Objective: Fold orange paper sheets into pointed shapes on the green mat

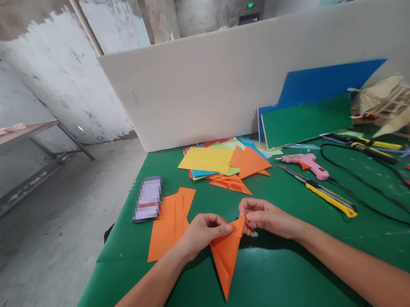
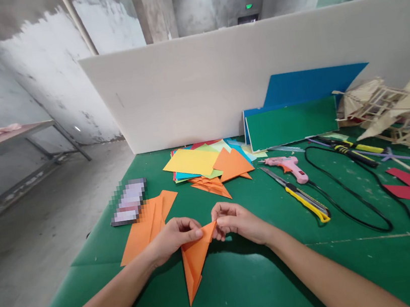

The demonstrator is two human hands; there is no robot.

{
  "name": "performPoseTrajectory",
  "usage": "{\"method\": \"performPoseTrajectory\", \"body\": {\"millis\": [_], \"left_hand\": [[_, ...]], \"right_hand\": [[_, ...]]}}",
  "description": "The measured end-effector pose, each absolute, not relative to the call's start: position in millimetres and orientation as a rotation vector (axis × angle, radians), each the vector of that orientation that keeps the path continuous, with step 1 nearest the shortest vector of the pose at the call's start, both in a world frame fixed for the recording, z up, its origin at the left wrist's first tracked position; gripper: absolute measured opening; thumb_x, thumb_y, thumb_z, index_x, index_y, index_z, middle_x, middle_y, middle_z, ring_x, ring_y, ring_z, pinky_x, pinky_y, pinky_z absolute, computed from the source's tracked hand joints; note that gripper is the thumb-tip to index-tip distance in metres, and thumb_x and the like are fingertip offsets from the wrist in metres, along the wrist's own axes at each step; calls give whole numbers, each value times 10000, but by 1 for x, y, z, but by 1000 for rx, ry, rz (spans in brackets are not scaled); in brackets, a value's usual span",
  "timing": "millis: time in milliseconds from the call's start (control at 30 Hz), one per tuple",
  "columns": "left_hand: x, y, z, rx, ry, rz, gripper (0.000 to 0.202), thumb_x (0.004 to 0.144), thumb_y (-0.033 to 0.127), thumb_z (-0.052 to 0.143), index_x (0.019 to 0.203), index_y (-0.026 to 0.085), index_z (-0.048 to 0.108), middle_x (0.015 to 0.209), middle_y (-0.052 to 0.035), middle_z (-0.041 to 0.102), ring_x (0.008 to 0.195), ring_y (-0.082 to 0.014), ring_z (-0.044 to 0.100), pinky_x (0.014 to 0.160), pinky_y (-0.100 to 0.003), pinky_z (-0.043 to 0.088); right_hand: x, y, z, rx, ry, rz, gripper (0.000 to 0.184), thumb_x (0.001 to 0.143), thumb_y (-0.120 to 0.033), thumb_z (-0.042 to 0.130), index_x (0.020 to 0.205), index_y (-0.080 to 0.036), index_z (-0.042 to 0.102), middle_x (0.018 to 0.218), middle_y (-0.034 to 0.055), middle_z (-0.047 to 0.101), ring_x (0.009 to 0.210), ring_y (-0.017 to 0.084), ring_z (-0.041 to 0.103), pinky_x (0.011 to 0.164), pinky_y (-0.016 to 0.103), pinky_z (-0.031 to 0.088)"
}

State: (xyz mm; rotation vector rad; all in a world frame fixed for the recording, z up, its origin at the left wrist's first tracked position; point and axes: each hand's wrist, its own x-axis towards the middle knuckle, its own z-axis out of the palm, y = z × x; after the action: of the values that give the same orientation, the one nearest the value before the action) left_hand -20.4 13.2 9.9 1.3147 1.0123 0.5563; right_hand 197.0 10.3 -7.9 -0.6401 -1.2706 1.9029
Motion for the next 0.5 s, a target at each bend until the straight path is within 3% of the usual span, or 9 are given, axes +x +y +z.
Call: {"method": "performPoseTrajectory", "body": {"millis": [500], "left_hand": [[-21, 12, 11, 1187, 926, 459, 392, 625, 473, 798, 683, 131, 615, 581, 44, 479, 516, -51, 351, 488, -199, 229]], "right_hand": [[194, 8, -8, -566, -1205, 2027, 124, 773, -255, 652, 756, -157, 579, 640, -35, 501, 530, 78, 471, 533, 203, 378]]}}
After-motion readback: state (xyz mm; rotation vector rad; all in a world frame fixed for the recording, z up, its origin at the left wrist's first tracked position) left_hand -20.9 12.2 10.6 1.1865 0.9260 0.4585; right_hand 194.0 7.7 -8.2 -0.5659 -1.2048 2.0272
